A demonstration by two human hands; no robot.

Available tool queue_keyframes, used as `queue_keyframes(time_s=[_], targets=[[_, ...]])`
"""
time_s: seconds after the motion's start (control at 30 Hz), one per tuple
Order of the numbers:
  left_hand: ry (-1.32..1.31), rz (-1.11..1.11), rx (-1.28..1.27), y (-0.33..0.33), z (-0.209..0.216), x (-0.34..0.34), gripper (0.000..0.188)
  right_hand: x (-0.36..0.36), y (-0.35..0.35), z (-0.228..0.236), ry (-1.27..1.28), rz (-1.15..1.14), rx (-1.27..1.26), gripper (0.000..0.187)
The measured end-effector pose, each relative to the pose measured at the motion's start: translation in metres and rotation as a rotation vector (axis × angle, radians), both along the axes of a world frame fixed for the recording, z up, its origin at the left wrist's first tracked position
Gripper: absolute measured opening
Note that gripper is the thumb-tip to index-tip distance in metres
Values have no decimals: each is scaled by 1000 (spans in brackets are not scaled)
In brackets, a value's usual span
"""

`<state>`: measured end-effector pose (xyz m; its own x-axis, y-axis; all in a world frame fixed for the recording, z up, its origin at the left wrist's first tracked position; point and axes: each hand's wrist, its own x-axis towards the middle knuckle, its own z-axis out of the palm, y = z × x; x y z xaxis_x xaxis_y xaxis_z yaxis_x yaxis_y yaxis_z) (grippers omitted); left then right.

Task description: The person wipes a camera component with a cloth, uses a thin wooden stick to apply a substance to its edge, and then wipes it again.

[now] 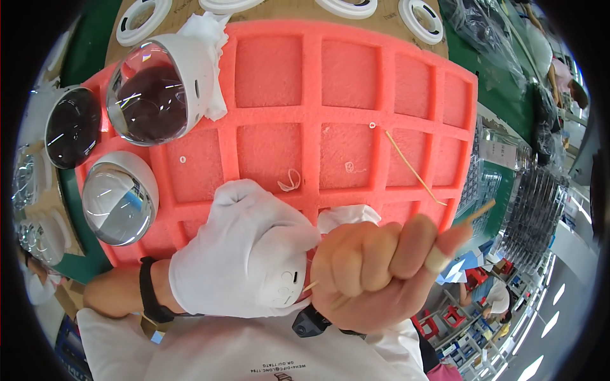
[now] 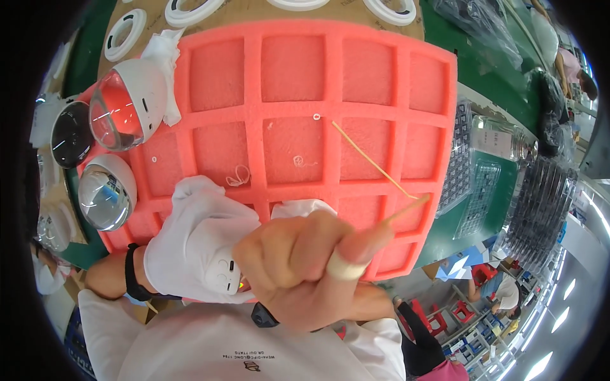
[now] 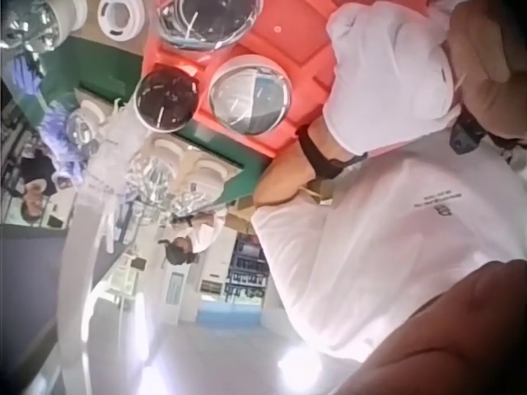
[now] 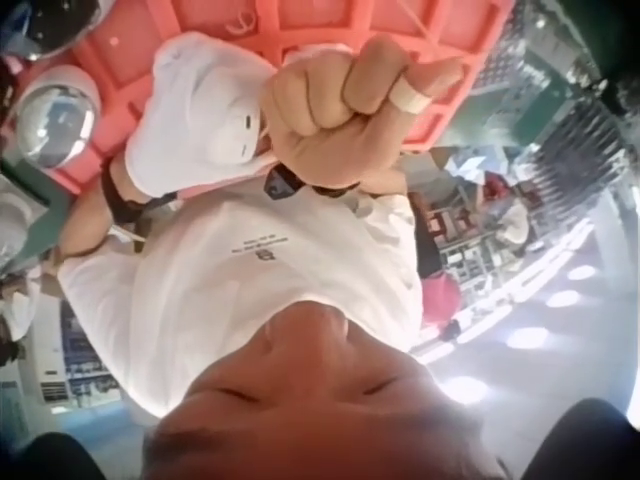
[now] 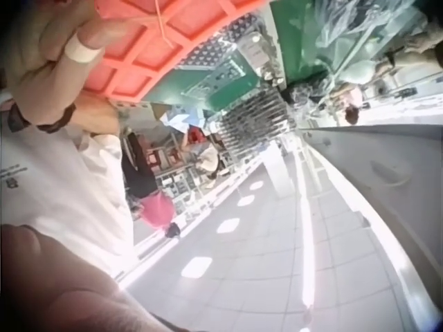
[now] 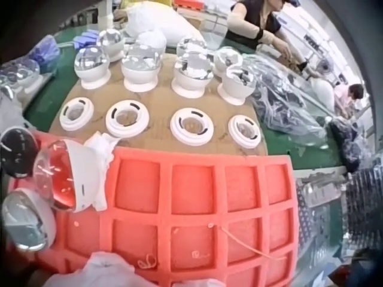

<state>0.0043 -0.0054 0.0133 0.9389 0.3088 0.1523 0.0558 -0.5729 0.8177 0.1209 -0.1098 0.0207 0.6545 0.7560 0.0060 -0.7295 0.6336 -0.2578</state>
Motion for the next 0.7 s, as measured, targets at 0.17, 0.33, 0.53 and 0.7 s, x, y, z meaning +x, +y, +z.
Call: queue_keyframes(time_s=[0.17,0.33,0.53,0.7], targets=[[37,-27,-49,1,-1,-3,60,9,3,3,-111,30,-114,54],[2,16,-37,-1,-2,-2,60,2,7,1,-224,10,-27,56],[0,10,-49,-4,0,-3,58,-1,3,-1,-299,49,44,59],[110,-57,-171,-1,2,-5,61,5,-3,0,-105,65,26,58]])
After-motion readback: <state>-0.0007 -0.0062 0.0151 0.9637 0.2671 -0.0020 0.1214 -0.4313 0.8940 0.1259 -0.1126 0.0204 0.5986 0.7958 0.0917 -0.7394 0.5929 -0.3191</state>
